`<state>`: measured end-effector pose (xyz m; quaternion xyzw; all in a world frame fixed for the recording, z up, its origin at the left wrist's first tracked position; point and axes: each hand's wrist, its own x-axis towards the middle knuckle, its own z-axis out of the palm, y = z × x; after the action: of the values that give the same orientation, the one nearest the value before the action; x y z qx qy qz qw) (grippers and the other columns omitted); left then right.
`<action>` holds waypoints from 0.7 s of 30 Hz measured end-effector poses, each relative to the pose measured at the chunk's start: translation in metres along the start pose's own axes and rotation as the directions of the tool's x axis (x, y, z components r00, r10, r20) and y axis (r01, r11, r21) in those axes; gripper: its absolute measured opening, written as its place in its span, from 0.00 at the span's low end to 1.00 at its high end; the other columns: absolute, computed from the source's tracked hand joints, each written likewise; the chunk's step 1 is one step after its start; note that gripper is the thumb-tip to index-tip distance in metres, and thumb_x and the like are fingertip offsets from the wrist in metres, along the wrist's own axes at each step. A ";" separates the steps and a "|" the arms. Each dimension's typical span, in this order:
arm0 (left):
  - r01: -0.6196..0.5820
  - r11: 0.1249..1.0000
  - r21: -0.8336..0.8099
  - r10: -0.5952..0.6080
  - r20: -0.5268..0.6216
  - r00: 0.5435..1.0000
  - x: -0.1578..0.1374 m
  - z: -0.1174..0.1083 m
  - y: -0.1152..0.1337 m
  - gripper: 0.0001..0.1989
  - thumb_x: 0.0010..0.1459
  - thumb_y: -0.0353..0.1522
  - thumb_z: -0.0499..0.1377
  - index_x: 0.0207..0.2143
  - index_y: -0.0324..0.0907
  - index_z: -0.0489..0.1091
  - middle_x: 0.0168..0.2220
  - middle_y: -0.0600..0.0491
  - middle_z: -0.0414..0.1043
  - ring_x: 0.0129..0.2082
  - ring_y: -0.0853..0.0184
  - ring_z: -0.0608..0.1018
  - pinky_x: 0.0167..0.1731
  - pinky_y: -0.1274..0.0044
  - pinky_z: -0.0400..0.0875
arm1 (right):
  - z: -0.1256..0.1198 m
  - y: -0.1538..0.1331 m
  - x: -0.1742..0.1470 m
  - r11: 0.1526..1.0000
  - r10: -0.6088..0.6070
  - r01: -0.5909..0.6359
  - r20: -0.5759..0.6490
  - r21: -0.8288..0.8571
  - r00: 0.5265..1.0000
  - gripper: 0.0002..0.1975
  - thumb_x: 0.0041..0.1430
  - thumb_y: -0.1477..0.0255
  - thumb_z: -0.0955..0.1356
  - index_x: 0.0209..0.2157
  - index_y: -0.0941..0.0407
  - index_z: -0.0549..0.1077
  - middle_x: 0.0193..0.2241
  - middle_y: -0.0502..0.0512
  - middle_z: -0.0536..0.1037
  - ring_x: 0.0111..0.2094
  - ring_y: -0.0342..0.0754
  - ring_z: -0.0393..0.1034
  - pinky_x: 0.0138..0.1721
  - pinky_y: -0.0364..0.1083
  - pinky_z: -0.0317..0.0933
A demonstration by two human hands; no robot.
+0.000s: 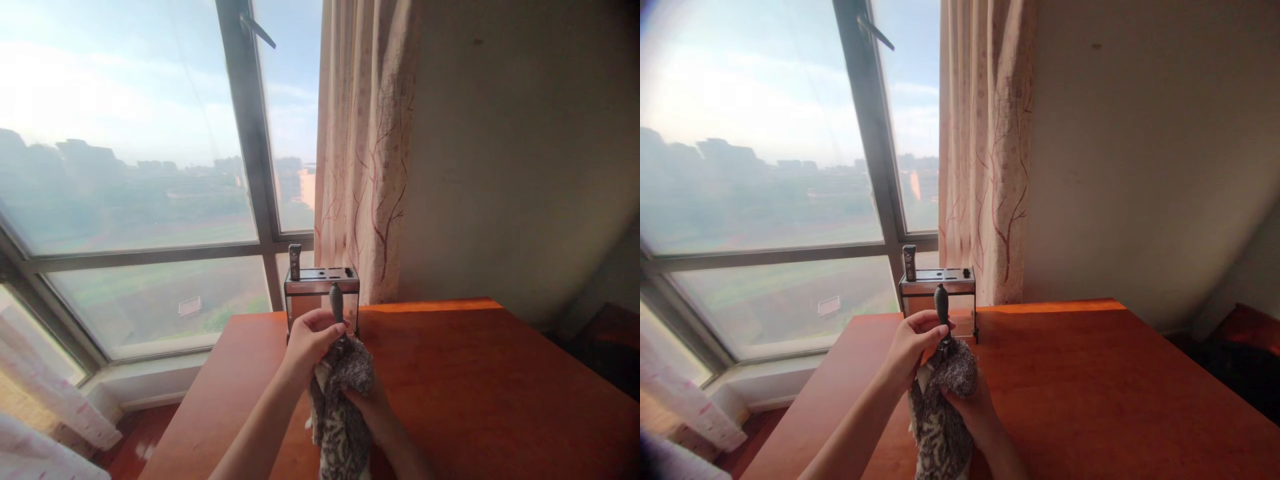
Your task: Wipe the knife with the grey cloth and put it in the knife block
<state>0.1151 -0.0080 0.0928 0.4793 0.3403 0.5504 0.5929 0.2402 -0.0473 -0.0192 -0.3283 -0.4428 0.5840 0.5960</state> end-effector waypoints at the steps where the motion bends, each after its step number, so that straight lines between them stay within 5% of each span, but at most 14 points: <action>1: -0.028 1.000 -0.001 0.028 -0.025 0.999 0.002 0.000 0.003 0.12 0.42 0.33 0.71 0.31 0.38 0.77 0.29 0.49 0.81 0.29 0.67 0.79 0.31 0.79 0.70 | 0.000 -0.001 0.000 0.998 -0.014 0.014 -0.003 -0.056 1.000 0.25 0.41 0.61 0.77 0.43 0.49 0.75 0.43 0.54 0.80 0.48 0.61 0.72 0.52 0.59 0.62; 8: -0.235 0.969 -0.072 0.221 -0.162 0.962 0.023 -0.006 0.031 0.11 0.43 0.30 0.71 0.33 0.40 0.78 0.29 0.52 0.81 0.29 0.70 0.78 0.30 0.81 0.70 | 0.004 -0.003 -0.002 0.990 0.025 -0.025 -0.001 -0.142 1.000 0.26 0.37 0.60 0.78 0.41 0.54 0.77 0.42 0.59 0.80 0.47 0.62 0.72 0.52 0.59 0.61; 13: -0.349 0.907 -0.236 0.274 -0.298 0.914 0.029 -0.012 0.054 0.10 0.44 0.31 0.70 0.32 0.41 0.78 0.29 0.54 0.80 0.31 0.72 0.78 0.33 0.83 0.70 | 0.000 -0.003 0.002 0.975 0.216 -0.215 -0.018 0.052 0.976 0.31 0.37 0.64 0.79 0.45 0.56 0.74 0.42 0.58 0.81 0.47 0.62 0.73 0.52 0.59 0.61; 18: -0.358 0.893 -0.273 0.257 -0.343 0.903 0.024 -0.018 0.062 0.12 0.41 0.30 0.71 0.32 0.40 0.78 0.29 0.54 0.80 0.31 0.72 0.79 0.33 0.83 0.71 | -0.016 -0.004 0.003 0.834 0.435 -0.430 0.065 0.346 0.898 0.22 0.41 0.60 0.75 0.39 0.54 0.76 0.34 0.56 0.83 0.41 0.61 0.76 0.48 0.57 0.65; 21: -0.347 0.898 -0.272 0.241 -0.354 0.903 0.020 -0.022 0.062 0.12 0.40 0.30 0.72 0.31 0.41 0.78 0.28 0.54 0.81 0.31 0.72 0.79 0.32 0.83 0.71 | -0.027 -0.001 0.004 0.862 0.428 -0.418 0.029 0.288 0.903 0.23 0.47 0.54 0.69 0.39 0.58 0.77 0.33 0.61 0.82 0.41 0.62 0.76 0.45 0.57 0.67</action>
<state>0.0780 0.0121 0.1470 0.3270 0.2556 0.7521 0.5120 0.2649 -0.0399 -0.0284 -0.3377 -0.2596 0.7523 0.5026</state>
